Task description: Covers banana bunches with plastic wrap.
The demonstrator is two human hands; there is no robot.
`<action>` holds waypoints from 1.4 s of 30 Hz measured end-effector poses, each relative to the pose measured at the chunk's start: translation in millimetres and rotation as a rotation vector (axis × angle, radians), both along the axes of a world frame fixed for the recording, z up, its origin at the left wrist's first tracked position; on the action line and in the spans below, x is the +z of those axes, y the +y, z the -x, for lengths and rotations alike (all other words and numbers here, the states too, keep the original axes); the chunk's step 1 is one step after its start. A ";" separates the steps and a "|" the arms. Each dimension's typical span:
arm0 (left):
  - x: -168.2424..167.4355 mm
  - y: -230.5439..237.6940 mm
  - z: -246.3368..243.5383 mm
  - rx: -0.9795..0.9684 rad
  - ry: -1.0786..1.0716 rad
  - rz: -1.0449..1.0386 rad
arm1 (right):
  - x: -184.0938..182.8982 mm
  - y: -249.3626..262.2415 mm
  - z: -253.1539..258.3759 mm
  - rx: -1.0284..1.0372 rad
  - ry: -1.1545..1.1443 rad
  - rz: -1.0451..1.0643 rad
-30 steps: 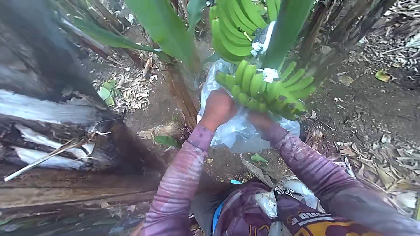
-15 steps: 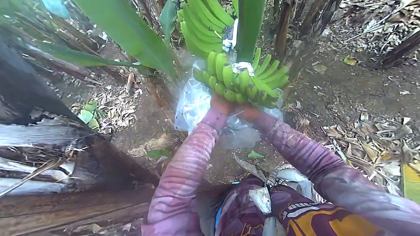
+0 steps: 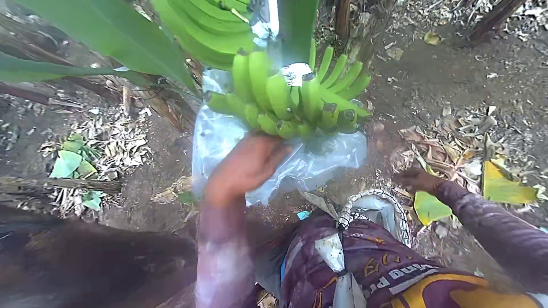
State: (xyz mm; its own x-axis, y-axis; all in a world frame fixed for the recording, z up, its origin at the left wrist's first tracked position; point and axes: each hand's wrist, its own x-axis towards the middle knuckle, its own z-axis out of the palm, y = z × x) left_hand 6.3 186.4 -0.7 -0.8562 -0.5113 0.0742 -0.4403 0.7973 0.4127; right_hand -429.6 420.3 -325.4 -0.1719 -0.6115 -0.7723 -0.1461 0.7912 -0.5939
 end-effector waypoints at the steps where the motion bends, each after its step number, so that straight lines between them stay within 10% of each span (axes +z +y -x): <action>1: 4.0 19.6 -11.4 0.012 0.031 0.045 | -19.1 30.8 -6.6 -0.022 -0.023 -0.143; 8: -53.2 98.2 15.0 -0.484 0.279 -0.690 | -27.5 58.6 -77.4 -0.216 0.024 -0.102; 15: -205.0 90.4 95.2 -0.089 0.066 -0.677 | 60.3 -19.9 -118.9 0.065 0.024 0.227; 21: -268.9 87.6 113.0 -0.061 -0.254 -0.484 | 106.0 -52.1 -130.7 0.269 -0.034 0.479; 26: -311.0 87.0 93.6 0.001 -0.273 -0.738 | 118.5 -59.6 -143.3 0.329 -0.144 0.500; 42: -328.4 88.6 94.8 0.019 -0.460 -0.727 | 92.2 -50.5 -131.6 0.245 -0.079 0.414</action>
State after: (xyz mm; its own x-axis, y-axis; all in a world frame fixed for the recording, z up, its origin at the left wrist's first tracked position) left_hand -88.5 275.0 -329.1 -0.7118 -0.3113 -0.6297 -0.6996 0.3949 0.5955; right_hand -298.0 369.8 -233.2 0.0651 -0.8851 -0.4609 -0.2400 0.4344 -0.8681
